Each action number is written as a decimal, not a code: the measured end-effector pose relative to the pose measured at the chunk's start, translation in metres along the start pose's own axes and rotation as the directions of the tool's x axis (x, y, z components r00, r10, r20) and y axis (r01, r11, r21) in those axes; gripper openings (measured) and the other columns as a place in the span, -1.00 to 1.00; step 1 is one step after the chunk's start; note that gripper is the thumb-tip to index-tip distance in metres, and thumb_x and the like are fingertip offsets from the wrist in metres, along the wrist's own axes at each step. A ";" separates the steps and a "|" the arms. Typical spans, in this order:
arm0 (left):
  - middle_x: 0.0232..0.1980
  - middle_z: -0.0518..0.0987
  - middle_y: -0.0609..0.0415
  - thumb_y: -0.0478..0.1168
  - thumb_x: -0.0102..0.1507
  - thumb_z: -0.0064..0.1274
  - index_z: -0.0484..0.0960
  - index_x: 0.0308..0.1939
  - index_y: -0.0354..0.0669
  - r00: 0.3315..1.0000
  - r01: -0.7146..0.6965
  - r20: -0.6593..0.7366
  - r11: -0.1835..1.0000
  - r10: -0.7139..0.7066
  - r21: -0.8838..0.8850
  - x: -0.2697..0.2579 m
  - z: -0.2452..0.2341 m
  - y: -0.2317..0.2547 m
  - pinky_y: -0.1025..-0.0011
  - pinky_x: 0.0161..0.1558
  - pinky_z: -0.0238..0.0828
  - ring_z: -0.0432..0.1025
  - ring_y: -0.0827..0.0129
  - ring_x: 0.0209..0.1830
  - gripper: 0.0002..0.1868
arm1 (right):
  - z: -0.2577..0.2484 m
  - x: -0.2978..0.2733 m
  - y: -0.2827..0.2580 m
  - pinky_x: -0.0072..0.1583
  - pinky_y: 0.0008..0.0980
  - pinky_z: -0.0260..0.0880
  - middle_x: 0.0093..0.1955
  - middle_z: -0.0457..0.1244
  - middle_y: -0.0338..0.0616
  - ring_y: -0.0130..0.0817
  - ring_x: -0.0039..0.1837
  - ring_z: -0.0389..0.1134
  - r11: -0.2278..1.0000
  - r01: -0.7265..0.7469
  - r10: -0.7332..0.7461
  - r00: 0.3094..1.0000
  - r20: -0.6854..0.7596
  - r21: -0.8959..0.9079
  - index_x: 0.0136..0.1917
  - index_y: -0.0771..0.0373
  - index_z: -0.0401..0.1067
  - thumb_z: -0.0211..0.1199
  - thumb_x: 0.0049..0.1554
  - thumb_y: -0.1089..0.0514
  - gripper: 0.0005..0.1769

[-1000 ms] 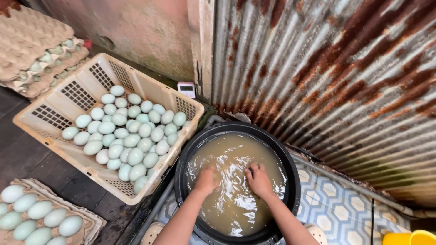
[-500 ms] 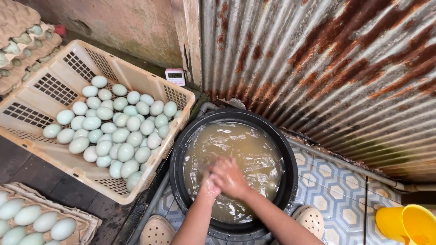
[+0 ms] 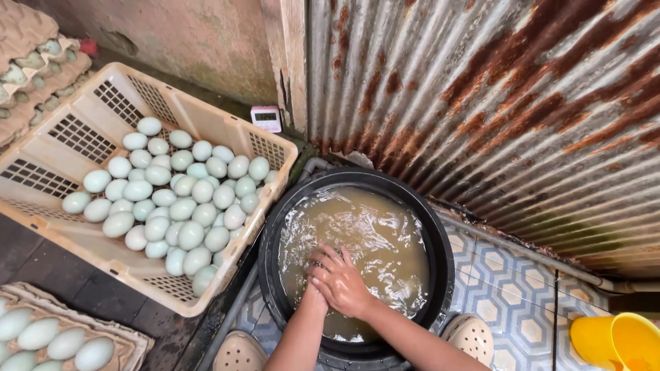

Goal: The recorder is washing and cleaning duck eggs in a bucket of water and placing them into a white plastic crate.

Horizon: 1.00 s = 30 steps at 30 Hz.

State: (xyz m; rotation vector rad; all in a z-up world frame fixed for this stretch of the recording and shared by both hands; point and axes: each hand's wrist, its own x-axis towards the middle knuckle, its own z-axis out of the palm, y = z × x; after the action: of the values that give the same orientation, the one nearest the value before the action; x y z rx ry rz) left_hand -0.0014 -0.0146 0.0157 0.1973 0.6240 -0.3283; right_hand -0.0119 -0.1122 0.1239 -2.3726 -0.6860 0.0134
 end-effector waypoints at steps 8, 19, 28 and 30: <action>-0.07 0.58 -0.14 -0.04 0.43 -0.05 0.54 0.00 -0.31 0.993 0.116 0.030 0.993 -0.116 -0.004 0.024 -0.020 0.004 0.23 -0.06 0.55 0.49 0.09 -0.07 -0.65 | -0.022 0.012 0.079 0.10 0.10 0.41 0.47 0.01 0.27 0.31 0.14 0.33 0.778 -0.584 0.610 0.790 0.058 -0.232 0.21 0.12 0.33 0.04 0.26 -0.02 -0.69; 0.05 0.59 -0.10 0.01 0.43 -0.21 0.52 0.15 -0.24 0.999 0.009 0.044 0.977 -0.019 0.212 -0.002 0.006 0.002 0.12 0.15 0.51 0.50 0.15 0.11 -0.57 | -0.004 0.009 0.028 0.43 0.12 0.16 0.31 0.31 0.01 0.10 0.40 0.27 0.986 0.129 -0.132 0.991 0.020 0.103 0.26 0.12 0.46 0.00 0.29 -0.06 -0.60; 0.19 0.52 -0.11 0.04 0.46 -0.29 0.48 0.20 -0.21 0.997 0.059 0.049 0.990 -0.066 0.129 0.017 -0.030 0.000 0.09 0.22 0.48 0.47 0.16 0.18 -0.55 | -0.001 0.003 0.015 0.48 0.10 0.11 0.28 0.30 0.04 0.04 0.43 0.24 0.993 0.051 -0.055 0.998 0.039 0.105 0.18 0.16 0.47 -0.31 0.39 -0.13 -0.44; 0.20 0.52 -0.16 -0.03 0.47 -0.25 0.48 0.20 -0.28 0.988 0.069 0.130 0.993 -0.082 0.099 0.015 -0.020 0.001 0.08 0.23 0.50 0.48 0.14 0.18 -0.58 | -0.004 0.007 0.017 0.45 -0.05 0.22 0.25 0.28 0.06 0.00 0.39 0.24 0.951 -0.192 0.172 0.980 0.101 0.243 0.21 0.17 0.45 -0.27 0.36 -0.08 -0.48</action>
State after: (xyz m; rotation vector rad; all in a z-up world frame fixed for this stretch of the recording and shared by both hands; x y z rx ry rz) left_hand -0.0006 -0.0114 -0.0088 0.2399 0.4841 -0.4408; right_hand 0.0029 -0.1221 0.1179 -2.1894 -0.4682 0.2599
